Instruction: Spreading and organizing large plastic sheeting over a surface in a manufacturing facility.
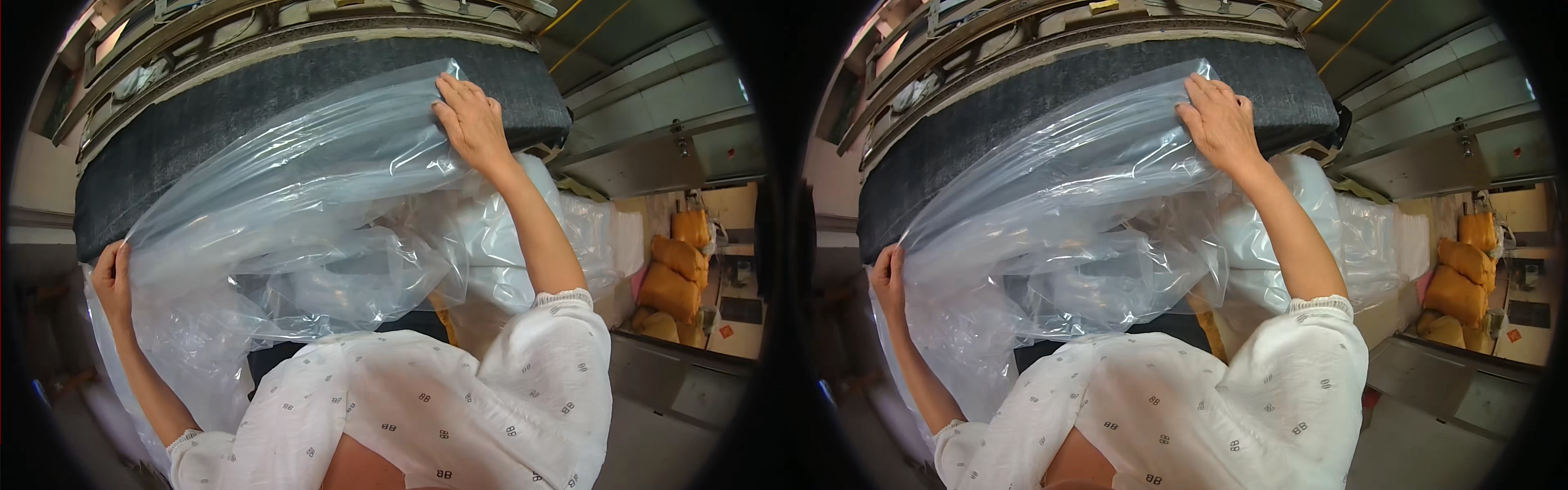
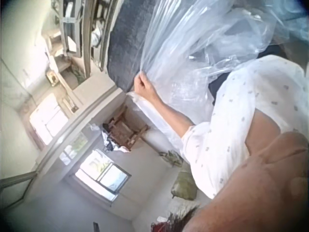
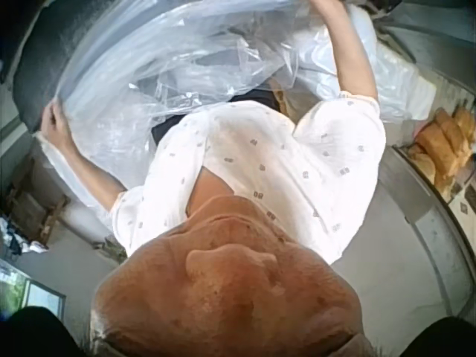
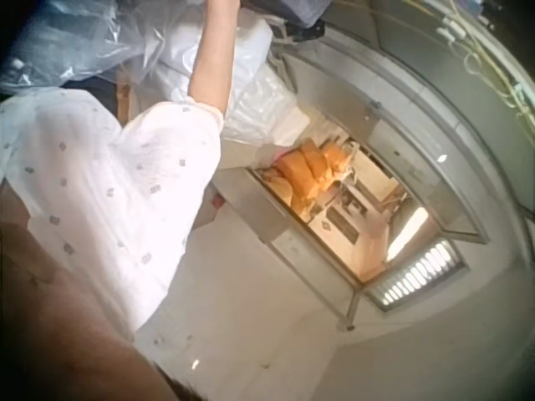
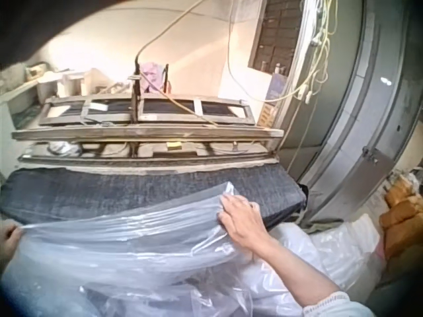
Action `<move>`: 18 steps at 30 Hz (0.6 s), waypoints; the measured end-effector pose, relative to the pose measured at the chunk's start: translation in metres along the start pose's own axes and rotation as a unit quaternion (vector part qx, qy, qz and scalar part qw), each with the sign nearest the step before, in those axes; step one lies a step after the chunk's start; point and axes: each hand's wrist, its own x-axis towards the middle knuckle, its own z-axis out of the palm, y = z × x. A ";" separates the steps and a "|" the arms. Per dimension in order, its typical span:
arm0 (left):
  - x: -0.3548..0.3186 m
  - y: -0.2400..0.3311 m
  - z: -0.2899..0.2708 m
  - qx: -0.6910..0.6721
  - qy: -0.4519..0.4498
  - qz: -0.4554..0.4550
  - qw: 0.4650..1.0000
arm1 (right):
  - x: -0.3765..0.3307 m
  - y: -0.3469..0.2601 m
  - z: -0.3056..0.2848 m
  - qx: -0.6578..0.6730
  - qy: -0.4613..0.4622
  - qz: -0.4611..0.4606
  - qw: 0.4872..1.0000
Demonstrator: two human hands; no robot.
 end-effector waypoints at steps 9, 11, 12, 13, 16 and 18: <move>-0.067 0.021 -0.002 0.167 0.096 0.153 0.969 | 0.042 0.036 0.017 0.079 -0.018 0.082 0.993; -0.089 0.013 0.004 0.220 0.102 0.203 0.949 | 0.056 0.049 0.026 0.121 0.012 0.148 0.982; -0.098 0.008 0.009 0.269 0.108 0.248 0.925 | 0.061 0.059 0.034 0.118 0.028 0.152 0.981; -0.104 0.006 0.016 0.277 0.105 0.246 0.923 | 0.069 0.066 0.039 0.119 0.008 0.130 0.984; -0.116 -0.001 0.025 0.307 0.091 0.188 0.929 | 0.094 0.105 0.030 0.321 -0.192 0.054 0.926; -0.102 -0.010 0.023 0.102 0.151 -0.006 0.983 | 0.105 0.093 0.015 0.357 -0.155 0.079 0.918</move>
